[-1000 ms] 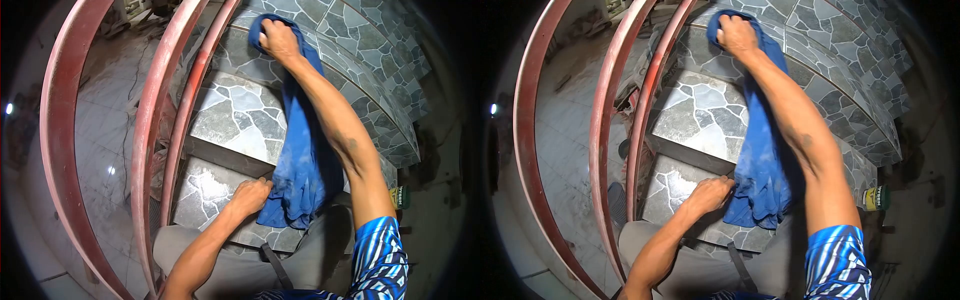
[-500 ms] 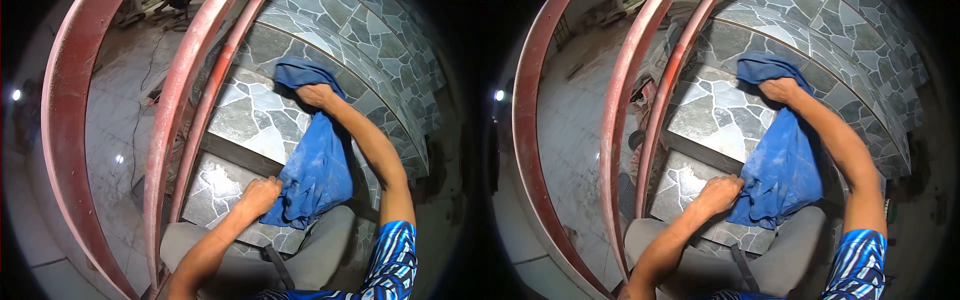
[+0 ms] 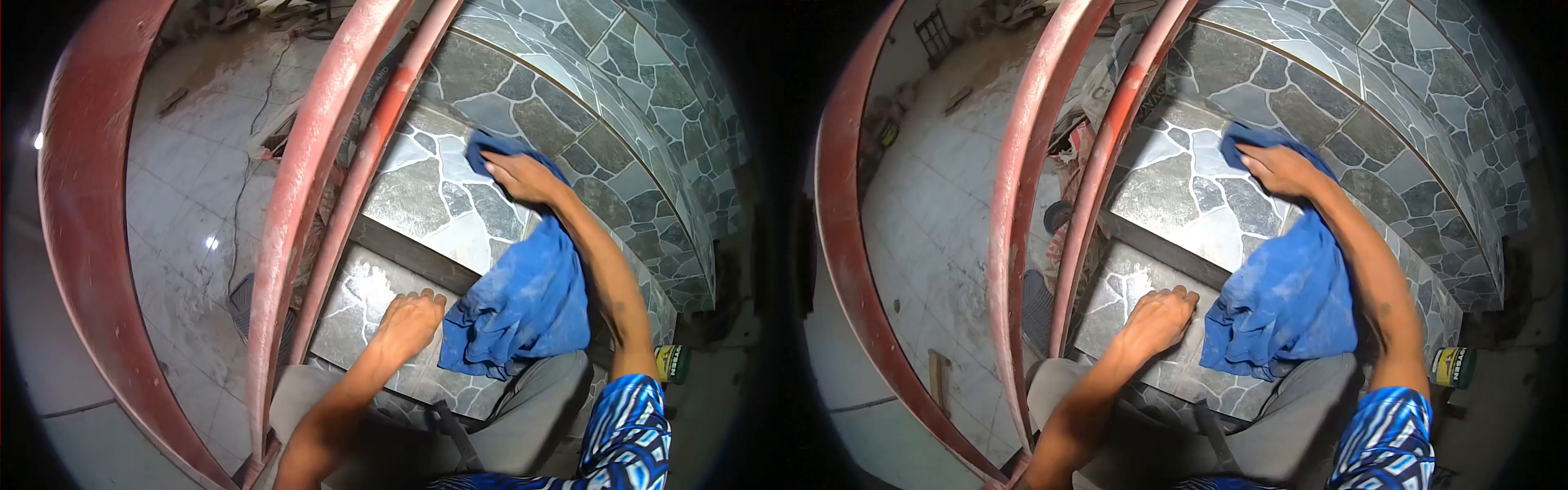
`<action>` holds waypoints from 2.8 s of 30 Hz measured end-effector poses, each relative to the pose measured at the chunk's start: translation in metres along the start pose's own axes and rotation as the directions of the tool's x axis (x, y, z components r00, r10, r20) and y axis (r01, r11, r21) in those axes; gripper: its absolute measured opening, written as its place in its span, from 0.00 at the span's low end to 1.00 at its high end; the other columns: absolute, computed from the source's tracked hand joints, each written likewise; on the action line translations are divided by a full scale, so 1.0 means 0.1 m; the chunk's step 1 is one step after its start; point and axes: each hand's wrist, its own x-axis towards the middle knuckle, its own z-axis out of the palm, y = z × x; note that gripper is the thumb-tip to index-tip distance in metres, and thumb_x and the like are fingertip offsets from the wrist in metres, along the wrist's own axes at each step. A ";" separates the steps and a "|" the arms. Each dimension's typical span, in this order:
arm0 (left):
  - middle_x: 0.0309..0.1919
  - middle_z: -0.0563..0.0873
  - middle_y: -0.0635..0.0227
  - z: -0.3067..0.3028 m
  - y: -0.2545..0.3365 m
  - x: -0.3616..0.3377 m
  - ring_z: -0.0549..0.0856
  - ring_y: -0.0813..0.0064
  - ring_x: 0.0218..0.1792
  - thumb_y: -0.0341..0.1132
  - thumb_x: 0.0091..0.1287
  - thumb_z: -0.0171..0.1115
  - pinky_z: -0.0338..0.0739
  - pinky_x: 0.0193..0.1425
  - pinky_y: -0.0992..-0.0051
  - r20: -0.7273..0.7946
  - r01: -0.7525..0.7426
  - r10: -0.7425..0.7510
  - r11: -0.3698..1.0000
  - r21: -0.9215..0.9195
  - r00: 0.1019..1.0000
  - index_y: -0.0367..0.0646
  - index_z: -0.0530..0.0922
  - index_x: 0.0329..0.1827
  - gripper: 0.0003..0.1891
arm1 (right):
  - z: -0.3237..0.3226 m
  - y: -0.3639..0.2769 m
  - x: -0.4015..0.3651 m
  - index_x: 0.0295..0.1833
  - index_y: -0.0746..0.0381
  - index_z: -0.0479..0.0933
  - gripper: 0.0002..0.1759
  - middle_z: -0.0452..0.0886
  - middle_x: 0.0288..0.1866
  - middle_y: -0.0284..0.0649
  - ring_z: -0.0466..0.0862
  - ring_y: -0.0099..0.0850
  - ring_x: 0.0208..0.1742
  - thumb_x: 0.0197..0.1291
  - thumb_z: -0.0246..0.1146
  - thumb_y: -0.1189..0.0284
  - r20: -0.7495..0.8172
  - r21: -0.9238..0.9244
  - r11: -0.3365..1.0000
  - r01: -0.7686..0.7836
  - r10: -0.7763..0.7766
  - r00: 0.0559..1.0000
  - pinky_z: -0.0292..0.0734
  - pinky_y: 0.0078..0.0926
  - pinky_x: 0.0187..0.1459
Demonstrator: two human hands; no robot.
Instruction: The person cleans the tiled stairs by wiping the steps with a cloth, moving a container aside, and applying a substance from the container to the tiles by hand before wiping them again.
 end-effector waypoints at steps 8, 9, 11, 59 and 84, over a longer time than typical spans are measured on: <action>0.36 0.83 0.53 -0.02 0.41 0.28 0.86 0.52 0.40 0.32 0.68 0.60 0.81 0.47 0.57 -0.070 -0.165 0.158 0.980 -0.114 0.985 0.38 0.76 0.44 0.07 | 0.11 -0.34 0.99 0.44 0.66 0.77 0.29 0.80 0.40 0.65 0.79 0.63 0.41 0.78 0.39 0.53 0.000 0.059 0.993 0.099 -0.099 0.995 0.72 0.56 0.49; 0.37 0.83 0.52 0.00 0.40 0.29 0.86 0.51 0.41 0.33 0.68 0.60 0.80 0.47 0.57 -0.059 -0.152 0.145 0.976 -0.155 0.988 0.38 0.76 0.46 0.09 | 0.06 -0.42 1.09 0.45 0.66 0.78 0.29 0.81 0.43 0.64 0.80 0.63 0.44 0.78 0.39 0.54 0.019 0.032 0.990 0.140 -0.141 0.990 0.72 0.56 0.52; 0.39 0.84 0.51 0.03 0.36 0.30 0.86 0.49 0.42 0.34 0.68 0.61 0.80 0.48 0.56 -0.047 -0.136 0.129 0.959 -0.250 0.991 0.37 0.76 0.48 0.11 | 0.09 -0.45 1.10 0.50 0.64 0.81 0.30 0.82 0.47 0.63 0.80 0.62 0.49 0.78 0.38 0.54 -0.025 0.022 0.989 0.145 -0.145 0.989 0.74 0.54 0.55; 0.72 0.70 0.56 -0.75 0.38 0.08 0.71 0.64 0.72 0.58 0.68 0.59 0.64 0.74 0.63 -0.461 -0.462 0.024 0.035 -0.886 0.887 0.37 0.60 0.78 0.43 | -1.11 -1.53 -1.29 0.56 0.70 0.82 0.21 0.87 0.52 0.42 0.85 0.26 0.49 0.69 0.63 0.64 0.245 0.949 0.180 -0.260 0.102 0.964 0.80 0.26 0.55; 0.27 0.78 0.81 -0.67 0.21 0.21 0.70 0.92 0.28 0.36 0.75 0.62 0.66 0.32 0.84 -0.615 -0.333 -0.413 0.573 -0.749 0.672 0.38 0.80 0.44 0.09 | -0.75 -1.92 -1.28 0.67 0.70 0.72 0.29 0.80 0.61 0.58 0.81 0.51 0.62 0.70 0.55 0.58 0.147 0.087 0.989 -0.117 0.104 0.984 0.74 0.39 0.65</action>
